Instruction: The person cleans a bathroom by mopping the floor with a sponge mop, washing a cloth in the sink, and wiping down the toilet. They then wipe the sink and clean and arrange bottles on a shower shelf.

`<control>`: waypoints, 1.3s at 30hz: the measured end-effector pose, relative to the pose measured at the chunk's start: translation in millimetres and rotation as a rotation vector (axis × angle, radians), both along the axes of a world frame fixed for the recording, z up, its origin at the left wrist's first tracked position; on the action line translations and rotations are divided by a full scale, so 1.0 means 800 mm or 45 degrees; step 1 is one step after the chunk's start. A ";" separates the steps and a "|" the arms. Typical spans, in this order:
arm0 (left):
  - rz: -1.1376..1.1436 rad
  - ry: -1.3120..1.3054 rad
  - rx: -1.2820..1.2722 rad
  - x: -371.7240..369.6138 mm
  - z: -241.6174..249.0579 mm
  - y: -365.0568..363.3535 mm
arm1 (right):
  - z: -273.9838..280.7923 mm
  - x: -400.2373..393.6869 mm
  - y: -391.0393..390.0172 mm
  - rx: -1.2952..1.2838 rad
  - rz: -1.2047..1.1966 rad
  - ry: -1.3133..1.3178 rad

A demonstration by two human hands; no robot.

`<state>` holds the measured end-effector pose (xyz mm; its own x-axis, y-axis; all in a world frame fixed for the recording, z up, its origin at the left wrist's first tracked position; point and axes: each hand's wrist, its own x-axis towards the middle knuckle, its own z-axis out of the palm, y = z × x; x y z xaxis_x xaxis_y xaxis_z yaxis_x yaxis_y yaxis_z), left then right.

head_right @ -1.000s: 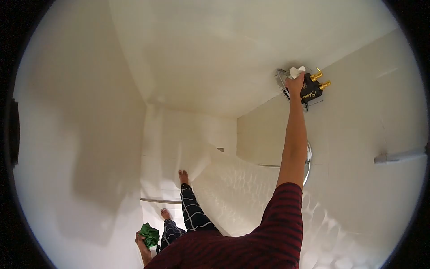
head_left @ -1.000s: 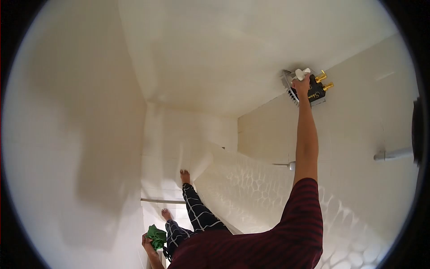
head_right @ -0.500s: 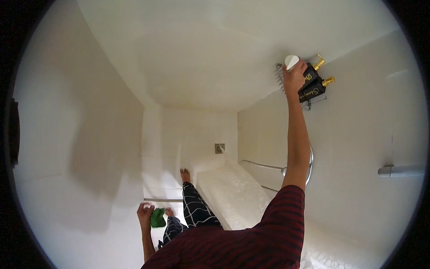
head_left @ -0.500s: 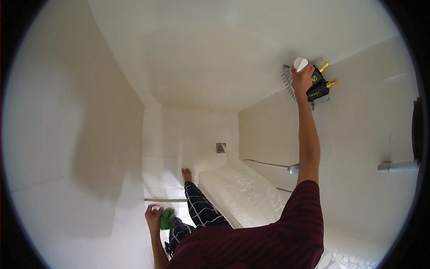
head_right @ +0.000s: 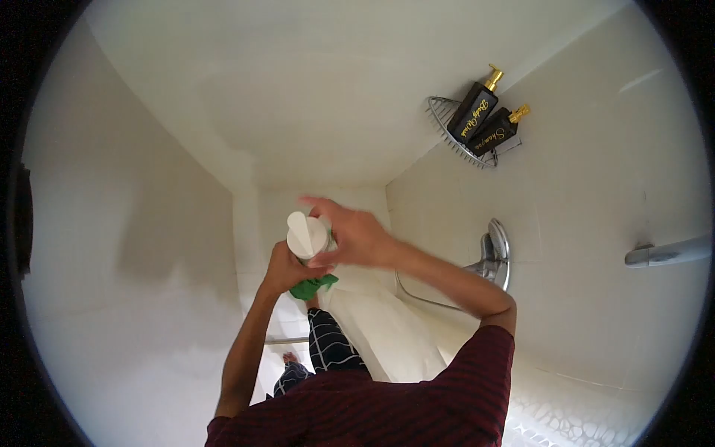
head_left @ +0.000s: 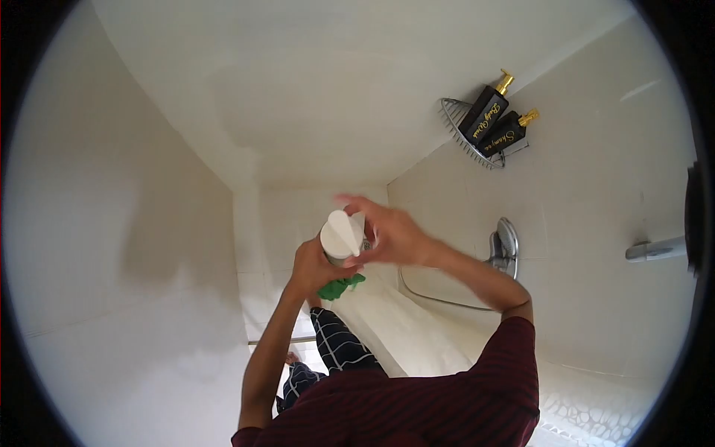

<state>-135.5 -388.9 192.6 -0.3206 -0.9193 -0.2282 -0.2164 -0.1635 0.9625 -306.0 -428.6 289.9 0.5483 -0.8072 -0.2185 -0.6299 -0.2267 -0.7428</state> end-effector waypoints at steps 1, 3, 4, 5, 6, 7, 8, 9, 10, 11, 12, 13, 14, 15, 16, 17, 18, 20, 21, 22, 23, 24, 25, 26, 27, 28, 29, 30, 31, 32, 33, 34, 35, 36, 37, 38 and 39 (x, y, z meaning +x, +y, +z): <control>0.038 0.070 0.037 0.000 -0.011 0.007 | -0.001 -0.034 -0.043 -0.248 -0.106 -0.022; 0.121 0.213 0.132 0.008 -0.031 0.030 | -0.004 -0.102 -0.128 -0.747 -0.373 -0.010; 0.172 0.207 0.163 0.017 -0.046 0.044 | 0.013 -0.155 -0.183 -1.114 -0.688 0.173; 0.223 0.192 0.166 0.027 -0.044 0.062 | 0.031 -0.207 -0.237 -1.386 -1.069 0.350; 0.268 0.182 0.173 0.037 -0.039 0.077 | 0.022 -0.289 -0.292 -1.264 -1.235 -0.136; 0.308 0.166 0.180 0.047 -0.036 0.090 | 0.014 -0.354 -0.333 -1.242 -1.362 -0.018; 0.370 0.166 0.211 0.056 -0.042 0.106 | 0.006 -0.389 -0.355 -1.220 -1.487 0.108; 0.428 0.165 0.243 0.066 -0.049 0.122 | 0.009 -0.374 -0.342 -0.871 -1.516 -0.049; 0.488 0.160 0.272 0.075 -0.052 0.141 | 0.023 -0.342 -0.314 -0.519 -1.523 -0.208; 0.531 0.133 0.289 0.083 -0.056 0.157 | 0.019 -0.341 -0.309 -0.488 -1.502 -0.172; 0.576 0.108 0.306 0.091 -0.060 0.172 | 0.015 -0.339 -0.305 -0.457 -1.480 -0.136; 0.621 0.082 0.324 0.097 -0.062 0.186 | -0.010 -0.362 -0.318 -0.741 -1.429 0.093; 0.659 0.098 0.326 0.103 -0.061 0.196 | -0.023 -0.376 -0.329 -1.021 -1.359 0.324; 0.697 0.112 0.329 0.106 -0.063 0.204 | -0.023 -0.366 -0.321 -1.078 -1.421 0.317; 0.737 0.128 0.332 0.105 -0.063 0.210 | -0.020 -0.347 -0.303 -1.137 -1.481 0.311; 0.758 0.122 0.347 0.102 -0.059 0.212 | -0.016 -0.338 -0.292 -1.194 -1.544 0.307; 0.779 0.118 0.358 0.101 -0.052 0.214 | -0.021 -0.341 -0.293 -1.222 -1.541 0.258; 0.802 0.112 0.348 0.100 -0.050 0.216 | -0.042 -0.354 -0.296 -1.280 -1.539 0.161; 0.808 0.113 0.327 0.100 -0.052 0.217 | -0.041 -0.348 -0.291 -1.298 -1.545 0.164; 0.816 0.111 0.309 0.099 -0.052 0.218 | -0.045 -0.340 -0.288 -1.312 -1.549 0.167; 0.807 0.128 0.323 0.096 -0.052 0.218 | -0.047 -0.336 -0.284 -1.325 -1.552 0.167; 0.801 0.145 0.336 0.095 -0.049 0.217 | -0.042 -0.331 -0.278 -1.347 -1.517 0.132; 0.793 0.158 0.354 0.095 -0.047 0.218 | -0.038 -0.328 -0.272 -1.363 -1.483 0.101; 0.783 0.140 0.347 0.096 -0.047 0.221 | -0.032 -0.328 -0.266 -1.379 -1.452 0.070; 0.772 0.124 0.341 0.096 -0.050 0.223 | -0.019 -0.331 -0.258 -1.523 -1.435 0.081; 0.764 0.111 0.334 0.096 -0.053 0.224 | -0.002 -0.340 -0.249 -1.669 -1.412 0.093; 0.769 0.111 0.334 0.096 -0.055 0.226 | 0.012 -0.346 -0.244 -1.814 -1.387 0.106; 0.770 0.112 0.337 0.097 -0.057 0.228 | 0.019 -0.357 -0.240 -1.769 -1.437 0.135; 0.768 0.112 0.338 0.098 -0.061 0.230 | 0.024 -0.371 -0.235 -1.724 -1.490 0.165; 0.765 0.106 0.340 0.099 -0.066 0.232 | 0.027 -0.382 -0.232 -1.680 -1.543 0.196; 0.764 0.100 0.339 0.100 -0.069 0.233 | 0.031 -0.385 -0.226 -1.647 -1.565 0.301; 0.767 0.094 0.336 0.101 -0.071 0.232 | 0.032 -0.387 -0.220 -1.613 -1.584 0.400; 0.761 0.085 0.323 0.102 -0.074 0.232 | 0.033 -0.386 -0.217 -1.577 -1.601 0.496; 0.757 0.074 0.314 0.102 -0.070 0.231 | 0.028 -0.394 -0.220 -1.586 -1.551 0.441; 0.752 0.061 0.307 0.102 -0.068 0.230 | 0.016 -0.413 -0.227 -1.591 -1.501 0.387; 0.761 0.063 0.310 0.102 -0.067 0.233 | 0.004 -0.431 -0.233 -1.599 -1.449 0.331; 0.765 0.066 0.313 0.101 -0.067 0.233 | -0.012 -0.449 -0.239 -1.310 -1.477 0.121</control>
